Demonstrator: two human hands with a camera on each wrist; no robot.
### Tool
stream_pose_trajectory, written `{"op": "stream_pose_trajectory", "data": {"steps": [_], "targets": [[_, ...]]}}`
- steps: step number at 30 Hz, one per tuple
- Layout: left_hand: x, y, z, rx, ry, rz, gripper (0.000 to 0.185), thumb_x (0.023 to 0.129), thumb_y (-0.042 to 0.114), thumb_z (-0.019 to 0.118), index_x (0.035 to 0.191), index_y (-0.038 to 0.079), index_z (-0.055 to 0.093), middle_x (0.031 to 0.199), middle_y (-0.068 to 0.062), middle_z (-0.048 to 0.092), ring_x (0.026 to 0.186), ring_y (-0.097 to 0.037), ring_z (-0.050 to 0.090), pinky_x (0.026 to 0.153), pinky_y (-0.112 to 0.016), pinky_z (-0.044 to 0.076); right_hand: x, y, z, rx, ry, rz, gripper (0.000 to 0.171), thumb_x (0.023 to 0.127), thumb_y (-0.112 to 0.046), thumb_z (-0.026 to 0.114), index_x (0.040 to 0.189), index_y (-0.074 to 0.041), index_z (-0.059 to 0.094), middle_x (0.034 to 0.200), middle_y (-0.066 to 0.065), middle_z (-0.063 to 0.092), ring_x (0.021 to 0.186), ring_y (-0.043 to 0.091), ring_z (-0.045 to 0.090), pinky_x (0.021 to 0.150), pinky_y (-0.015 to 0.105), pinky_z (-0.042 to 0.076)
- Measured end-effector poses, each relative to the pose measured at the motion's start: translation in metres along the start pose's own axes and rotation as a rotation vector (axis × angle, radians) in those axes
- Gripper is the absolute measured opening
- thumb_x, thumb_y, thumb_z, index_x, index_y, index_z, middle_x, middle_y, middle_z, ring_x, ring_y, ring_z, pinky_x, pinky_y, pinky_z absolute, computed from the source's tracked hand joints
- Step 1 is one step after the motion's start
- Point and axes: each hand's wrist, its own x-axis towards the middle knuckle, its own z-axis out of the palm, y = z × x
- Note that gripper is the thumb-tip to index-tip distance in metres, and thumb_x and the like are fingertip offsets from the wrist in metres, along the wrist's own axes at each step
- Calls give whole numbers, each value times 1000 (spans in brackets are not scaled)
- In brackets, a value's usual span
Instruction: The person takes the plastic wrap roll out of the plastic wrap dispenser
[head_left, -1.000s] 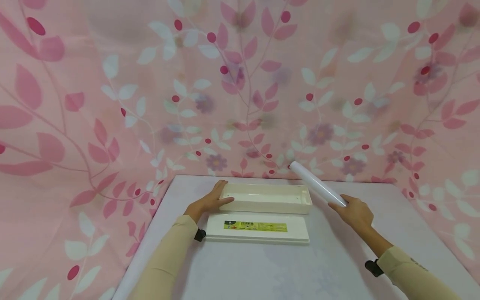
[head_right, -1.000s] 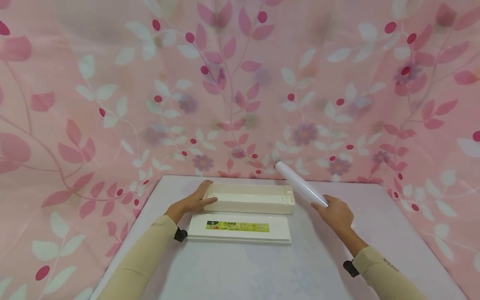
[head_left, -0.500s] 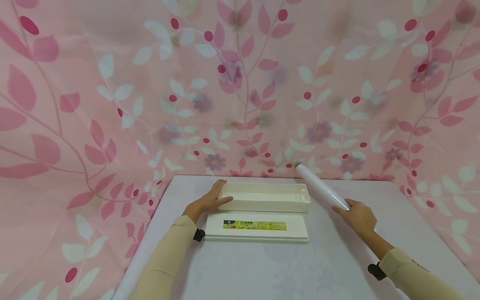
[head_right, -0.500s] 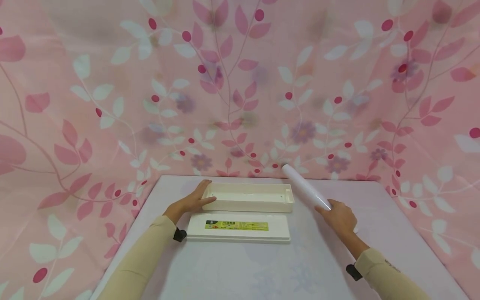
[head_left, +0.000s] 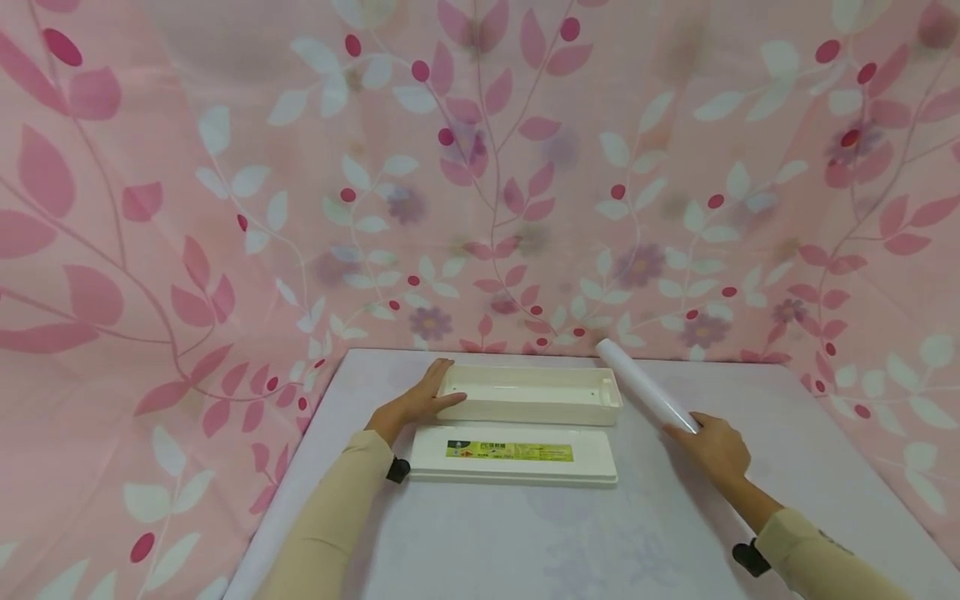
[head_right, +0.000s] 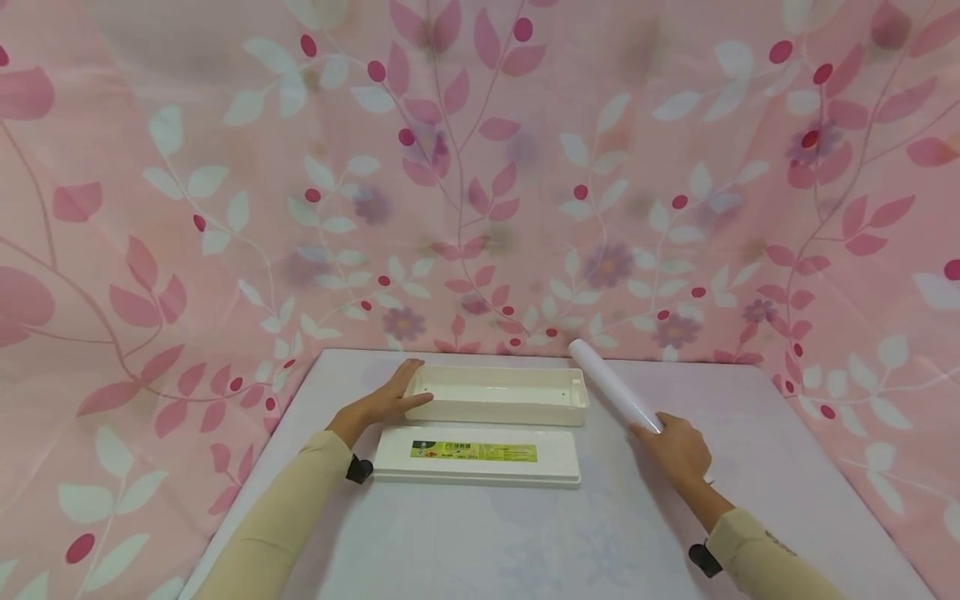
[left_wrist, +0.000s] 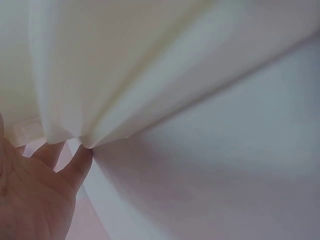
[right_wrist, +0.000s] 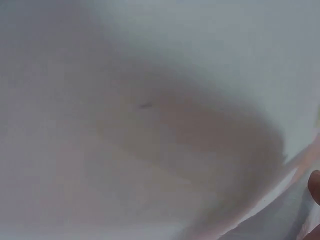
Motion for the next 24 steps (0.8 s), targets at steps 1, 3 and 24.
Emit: {"op": "stream_pose_trajectory", "data": {"steps": [1,3,24], "targets": [[-1,1,-1,-7,-1,-2,92,96,49,59,159,11,4,165,-12,2,153,-31,9,122,-53,16,0,2,1,0,1,-4,78,84,-59,67,131,3,59,119,32,64,85,39,67,51,33,42],[-1,1,-1,-12,1,-6,92,96,49,59,160,12,4,166,-12,1,153,-31,8,122,-53,15,0,5,4,-5,-7,-5,78,85,-58,68,131,4,58,119,32,64,86,39,67,52,33,42],[-4,4,-1,-36,5,-13,91,96,47,60,160,12,4,166,-11,-1,153,-31,8,122,-53,17,-1,3,15,-31,-37,29,77,84,-54,70,127,9,59,115,31,65,88,35,63,61,39,47]]}}
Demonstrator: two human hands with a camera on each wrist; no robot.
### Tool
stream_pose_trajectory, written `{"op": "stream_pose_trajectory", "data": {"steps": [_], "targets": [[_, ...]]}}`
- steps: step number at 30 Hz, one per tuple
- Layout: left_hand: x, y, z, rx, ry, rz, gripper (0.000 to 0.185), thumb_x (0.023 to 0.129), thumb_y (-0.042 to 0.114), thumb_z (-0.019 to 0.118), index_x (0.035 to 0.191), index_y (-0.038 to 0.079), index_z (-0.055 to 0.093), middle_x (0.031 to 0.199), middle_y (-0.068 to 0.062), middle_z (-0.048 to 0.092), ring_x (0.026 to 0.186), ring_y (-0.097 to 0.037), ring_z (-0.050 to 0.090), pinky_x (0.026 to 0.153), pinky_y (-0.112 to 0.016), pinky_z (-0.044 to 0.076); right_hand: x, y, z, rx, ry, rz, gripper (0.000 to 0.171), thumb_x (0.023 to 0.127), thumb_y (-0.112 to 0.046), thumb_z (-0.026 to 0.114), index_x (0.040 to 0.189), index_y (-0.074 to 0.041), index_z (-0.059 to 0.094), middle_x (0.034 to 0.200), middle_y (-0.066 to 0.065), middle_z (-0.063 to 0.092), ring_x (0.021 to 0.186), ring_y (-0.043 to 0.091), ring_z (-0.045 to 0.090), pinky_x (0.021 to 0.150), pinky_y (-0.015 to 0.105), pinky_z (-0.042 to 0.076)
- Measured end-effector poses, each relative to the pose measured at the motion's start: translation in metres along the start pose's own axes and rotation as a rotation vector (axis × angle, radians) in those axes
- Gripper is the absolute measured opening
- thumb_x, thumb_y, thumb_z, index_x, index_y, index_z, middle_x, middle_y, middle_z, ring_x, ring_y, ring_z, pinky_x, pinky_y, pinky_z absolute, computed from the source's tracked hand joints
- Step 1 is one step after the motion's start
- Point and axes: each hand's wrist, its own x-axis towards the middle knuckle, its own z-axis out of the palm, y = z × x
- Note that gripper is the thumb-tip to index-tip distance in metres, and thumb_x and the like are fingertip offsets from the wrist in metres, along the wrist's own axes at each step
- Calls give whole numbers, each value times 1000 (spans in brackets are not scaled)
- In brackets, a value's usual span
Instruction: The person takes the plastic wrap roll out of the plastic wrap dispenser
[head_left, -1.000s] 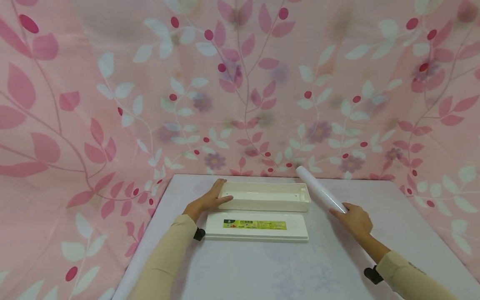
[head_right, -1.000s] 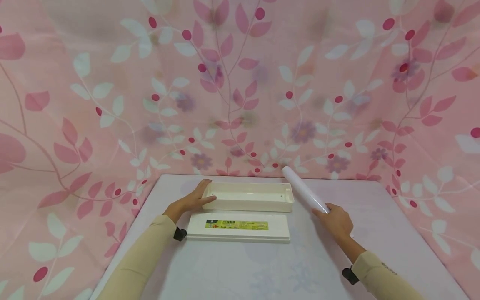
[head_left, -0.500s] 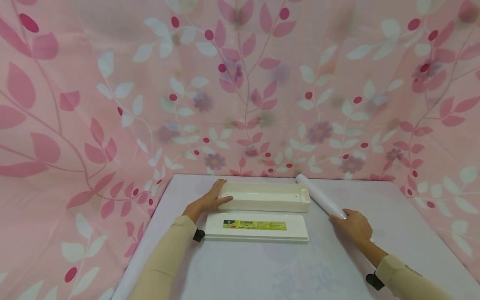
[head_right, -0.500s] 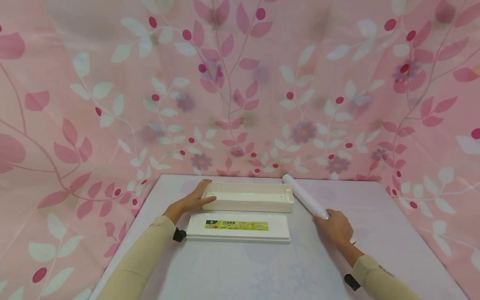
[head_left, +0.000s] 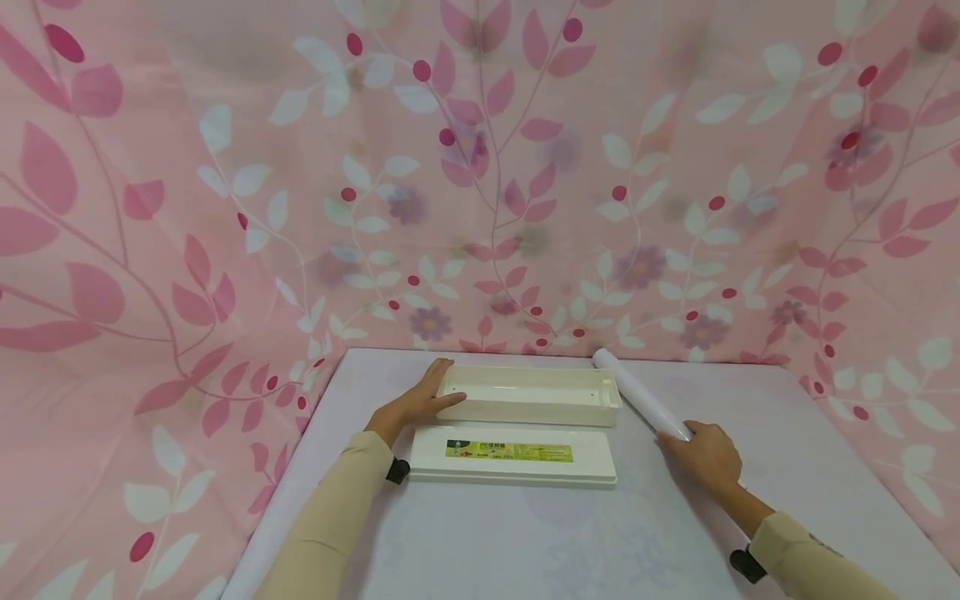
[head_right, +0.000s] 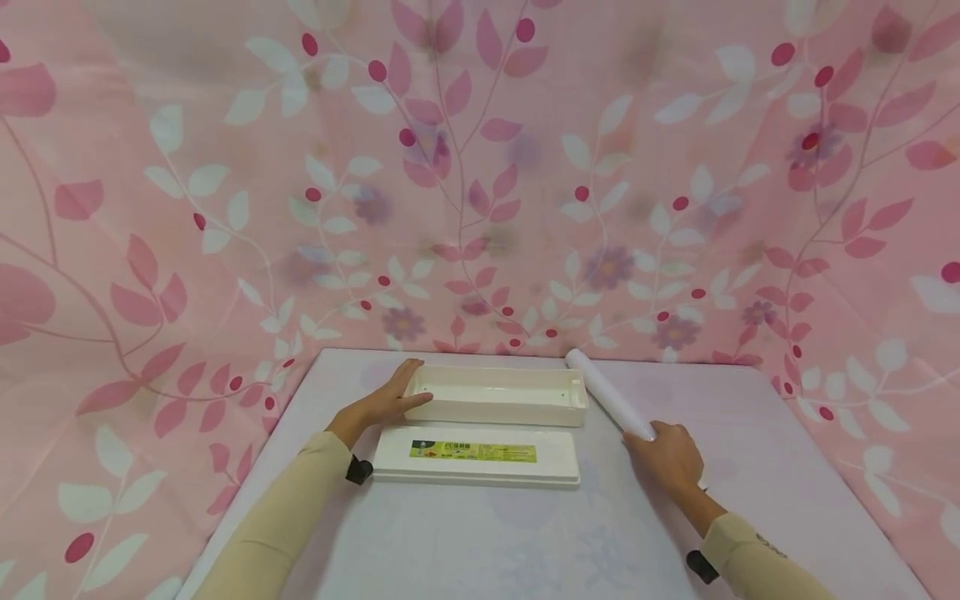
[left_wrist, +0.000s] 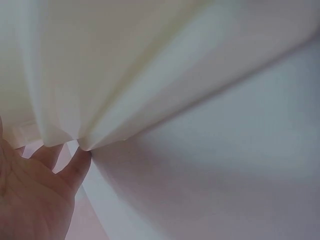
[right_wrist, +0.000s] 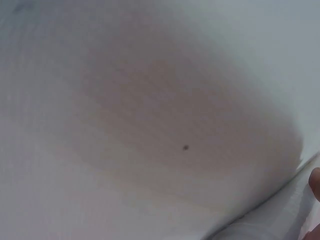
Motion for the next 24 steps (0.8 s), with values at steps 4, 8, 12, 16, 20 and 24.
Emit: {"op": "stream_pose_trajectory", "data": {"steps": [4,8,12,16,20,24], "targets": [[0,2,-1,2,-5,-8,91,97,47,59,160,12,3,166,-11,-1,153,-31,8,122,-53,18,1,-1,1,-3,-1,-2,78,84,-52,70,128,10,58,118,32,63,92,38,63,64,43,50],[0,3,-3,11,-13,0,91,97,48,59,160,12,4,166,-11,0,153,-32,8,122,-53,16,2,-1,1,-14,-13,1,78,85,-52,70,129,11,56,120,33,61,96,41,62,68,47,51],[1,4,-4,-1,-16,4,91,97,48,59,160,12,4,166,-11,0,153,-32,9,121,-54,19,1,0,-1,-6,-13,-24,76,85,-51,71,126,12,58,116,33,62,92,39,63,66,46,51],[0,3,-2,-18,-13,14,91,97,46,59,159,10,4,166,-13,-2,153,-33,7,120,-56,20,0,-1,-3,-2,1,-68,72,85,-48,72,122,13,60,110,32,65,83,34,63,62,43,51],[0,1,0,-29,-10,12,92,96,46,61,160,11,4,166,-11,-1,153,-32,6,121,-55,19,-1,0,-3,-2,-10,-69,71,85,-47,72,122,12,61,107,31,66,80,31,62,61,41,50],[1,-2,1,-16,-13,7,92,96,48,59,160,13,3,166,-10,-2,153,-30,6,121,-54,19,0,0,-1,0,-20,-49,72,85,-47,72,123,12,60,108,30,65,80,31,60,61,41,50]]}}
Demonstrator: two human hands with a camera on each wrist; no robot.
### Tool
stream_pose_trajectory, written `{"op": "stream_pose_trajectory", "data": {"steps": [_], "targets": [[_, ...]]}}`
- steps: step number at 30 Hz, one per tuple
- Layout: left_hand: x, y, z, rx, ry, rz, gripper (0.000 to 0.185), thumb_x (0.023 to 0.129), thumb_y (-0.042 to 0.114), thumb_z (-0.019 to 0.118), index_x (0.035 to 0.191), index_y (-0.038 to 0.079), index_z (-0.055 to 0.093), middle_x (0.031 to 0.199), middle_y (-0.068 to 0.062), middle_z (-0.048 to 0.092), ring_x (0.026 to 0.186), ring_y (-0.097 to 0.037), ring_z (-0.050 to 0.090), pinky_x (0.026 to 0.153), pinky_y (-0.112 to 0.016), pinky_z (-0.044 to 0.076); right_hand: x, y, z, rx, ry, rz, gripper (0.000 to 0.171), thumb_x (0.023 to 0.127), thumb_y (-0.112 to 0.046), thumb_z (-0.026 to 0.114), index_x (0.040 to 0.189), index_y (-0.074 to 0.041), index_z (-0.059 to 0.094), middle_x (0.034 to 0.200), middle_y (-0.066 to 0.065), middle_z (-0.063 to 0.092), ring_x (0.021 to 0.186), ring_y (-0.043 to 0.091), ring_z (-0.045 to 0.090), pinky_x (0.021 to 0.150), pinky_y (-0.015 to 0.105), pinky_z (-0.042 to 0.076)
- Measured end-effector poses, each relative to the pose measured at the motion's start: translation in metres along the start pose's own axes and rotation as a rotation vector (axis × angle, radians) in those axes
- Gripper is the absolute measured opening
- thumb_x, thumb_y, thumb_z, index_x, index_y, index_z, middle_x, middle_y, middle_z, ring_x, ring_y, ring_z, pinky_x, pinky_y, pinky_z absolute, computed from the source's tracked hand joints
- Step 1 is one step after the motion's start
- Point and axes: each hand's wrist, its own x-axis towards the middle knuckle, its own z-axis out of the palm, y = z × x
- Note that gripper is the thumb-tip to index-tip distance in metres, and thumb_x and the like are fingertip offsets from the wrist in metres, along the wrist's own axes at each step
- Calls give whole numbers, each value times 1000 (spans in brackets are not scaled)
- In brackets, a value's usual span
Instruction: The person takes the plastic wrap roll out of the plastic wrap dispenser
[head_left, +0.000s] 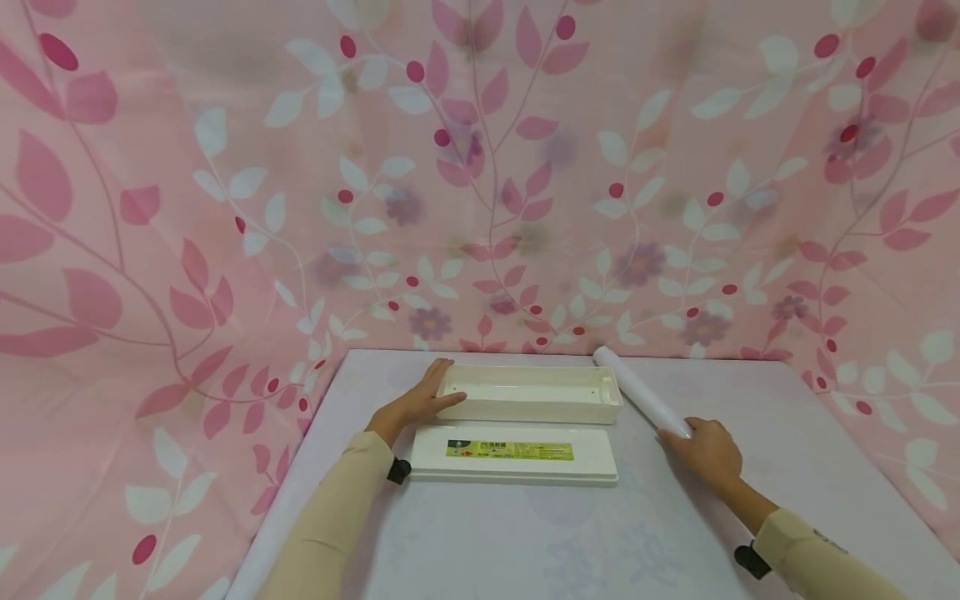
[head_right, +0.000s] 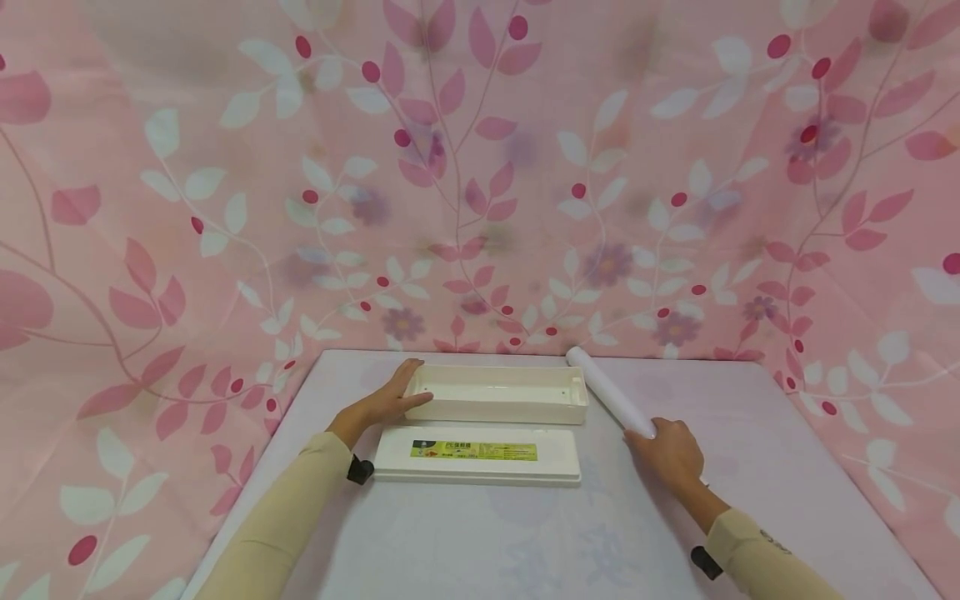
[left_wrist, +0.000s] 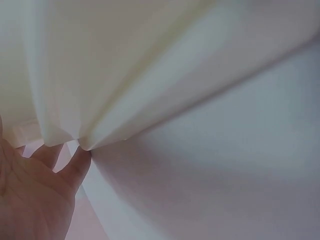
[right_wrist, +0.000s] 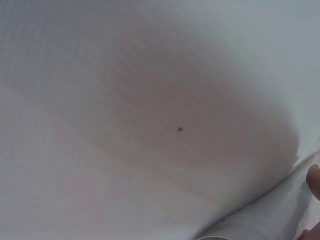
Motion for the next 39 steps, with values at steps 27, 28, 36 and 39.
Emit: {"op": "stream_pose_trajectory", "data": {"steps": [27,28,36,39], "targets": [[-1,2,1,12,1,2,91,97,49,58,160,12,3,166,-12,-2,153,-32,5,121,-56,16,-2,-8,0,9,-27,-34,69,88,-42,69,117,18,54,101,33,62,81,35,60,68,48,51],[-1,2,1,13,0,4,91,97,49,58,160,12,3,166,-11,-2,153,-32,5,121,-56,16,-2,-8,-1,10,-28,-36,69,88,-42,69,117,18,54,101,33,62,82,35,60,68,48,51],[-3,3,0,25,-3,5,92,97,49,58,159,9,2,165,-15,-2,153,-34,5,120,-57,17,-2,-8,0,-6,-49,-48,70,88,-41,69,119,20,52,102,34,61,83,36,59,72,50,52],[-3,5,-2,49,-8,-2,93,97,50,57,160,9,2,166,-14,-2,153,-34,7,121,-56,17,-1,-8,-1,-16,-62,-51,71,88,-41,69,120,19,51,102,33,61,82,35,60,72,50,53]]}}
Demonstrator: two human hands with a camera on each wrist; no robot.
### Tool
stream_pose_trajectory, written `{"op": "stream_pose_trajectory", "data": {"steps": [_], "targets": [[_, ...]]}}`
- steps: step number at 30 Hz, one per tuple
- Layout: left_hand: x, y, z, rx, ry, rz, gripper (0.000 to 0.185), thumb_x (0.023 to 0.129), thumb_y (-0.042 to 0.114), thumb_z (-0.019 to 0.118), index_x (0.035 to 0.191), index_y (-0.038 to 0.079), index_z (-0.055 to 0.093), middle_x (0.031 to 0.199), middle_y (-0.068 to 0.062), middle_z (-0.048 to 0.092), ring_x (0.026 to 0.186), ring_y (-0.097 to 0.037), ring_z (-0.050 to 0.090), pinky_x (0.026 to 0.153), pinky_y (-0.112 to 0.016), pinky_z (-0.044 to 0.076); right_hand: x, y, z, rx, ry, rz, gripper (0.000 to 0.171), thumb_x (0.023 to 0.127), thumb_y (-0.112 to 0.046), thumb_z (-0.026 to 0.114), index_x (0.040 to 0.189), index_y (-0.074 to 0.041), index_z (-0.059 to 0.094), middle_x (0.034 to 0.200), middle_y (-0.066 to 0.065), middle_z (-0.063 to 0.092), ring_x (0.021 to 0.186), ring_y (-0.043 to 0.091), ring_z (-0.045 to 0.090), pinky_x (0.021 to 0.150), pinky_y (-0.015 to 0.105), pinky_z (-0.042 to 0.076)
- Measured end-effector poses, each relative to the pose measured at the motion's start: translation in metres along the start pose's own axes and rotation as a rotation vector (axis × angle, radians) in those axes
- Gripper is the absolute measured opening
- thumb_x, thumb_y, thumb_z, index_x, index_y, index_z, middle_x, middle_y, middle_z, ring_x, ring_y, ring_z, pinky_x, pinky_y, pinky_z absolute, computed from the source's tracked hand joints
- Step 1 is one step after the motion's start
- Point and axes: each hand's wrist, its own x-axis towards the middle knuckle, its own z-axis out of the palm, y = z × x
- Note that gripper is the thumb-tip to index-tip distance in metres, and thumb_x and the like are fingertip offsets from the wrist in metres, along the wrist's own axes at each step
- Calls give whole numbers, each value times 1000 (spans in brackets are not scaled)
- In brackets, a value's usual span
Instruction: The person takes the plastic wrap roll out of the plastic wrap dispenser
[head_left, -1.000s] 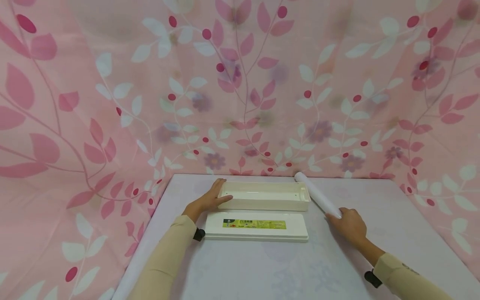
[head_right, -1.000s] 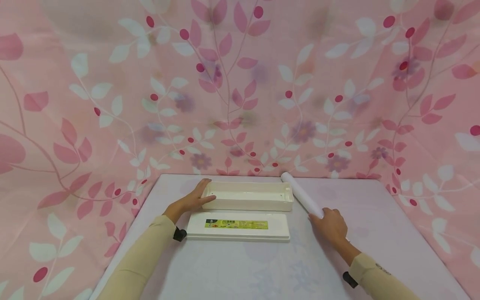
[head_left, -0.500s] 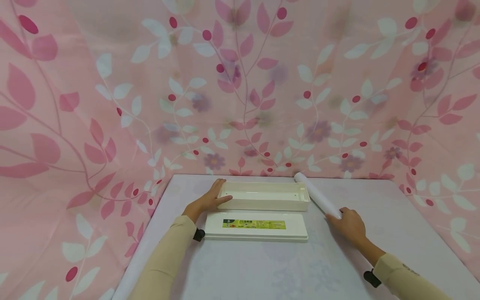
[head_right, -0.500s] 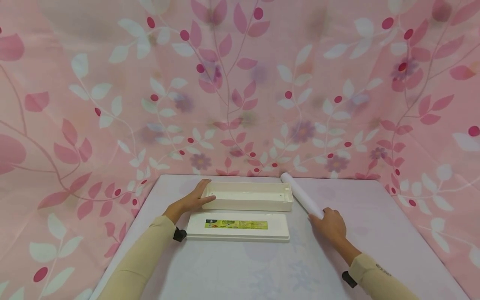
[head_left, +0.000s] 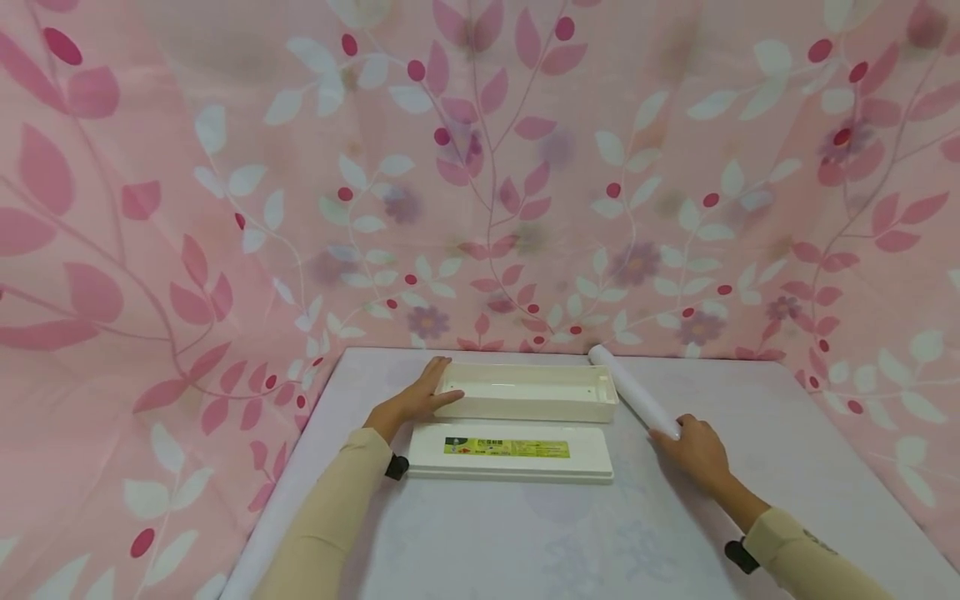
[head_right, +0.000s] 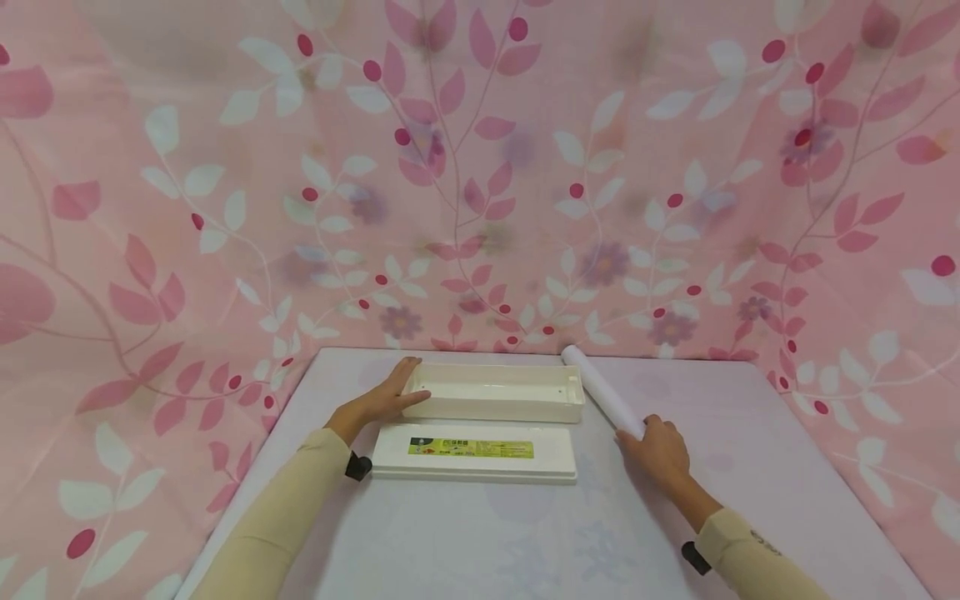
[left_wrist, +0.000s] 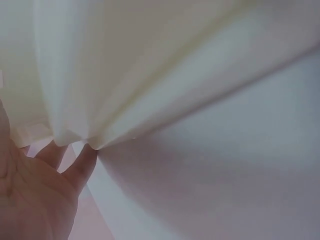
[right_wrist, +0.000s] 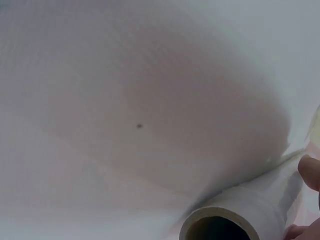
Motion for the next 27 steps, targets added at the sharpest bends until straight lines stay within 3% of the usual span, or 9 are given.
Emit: {"op": "stream_pose_trajectory", "data": {"steps": [7,11,15,19,24,27], "targets": [[0,-1,-7,48,-16,-48,94,96,55,56,160,15,1,167,-12,-8,154,-35,3,120,-58,17,4,-6,-1,13,21,-52,66,87,-36,71,117,20,51,100,35,62,81,37,61,70,52,52],[-4,-3,-7,42,5,-87,93,95,57,56,161,19,3,166,-12,-12,153,-36,0,118,-63,17,6,-9,-1,12,-30,-28,73,87,-40,71,123,20,48,106,36,61,83,36,61,71,50,53],[-5,-2,-5,70,22,-105,90,95,62,51,161,25,2,166,-13,-12,151,-40,13,113,-68,22,7,-9,-4,12,-64,-28,80,90,-49,66,127,19,45,110,36,59,86,36,61,71,49,55],[-4,-3,-5,122,43,-102,88,95,69,41,160,27,-1,166,-16,-12,148,-46,19,108,-73,23,11,-3,-18,48,8,-134,79,95,-53,58,130,17,47,120,38,57,101,47,60,83,58,52],[-5,-3,-34,166,112,-115,83,98,66,38,161,19,9,165,-21,-3,150,-47,10,109,-76,17,24,5,-47,87,73,-263,76,98,-51,54,137,14,44,134,39,49,115,55,52,92,66,45],[-9,-2,-60,205,172,-100,78,100,60,40,157,8,26,163,-23,18,149,-43,20,113,-69,21,34,12,-60,59,140,-321,73,97,-47,59,136,12,46,134,38,49,116,56,50,94,68,42]]}}
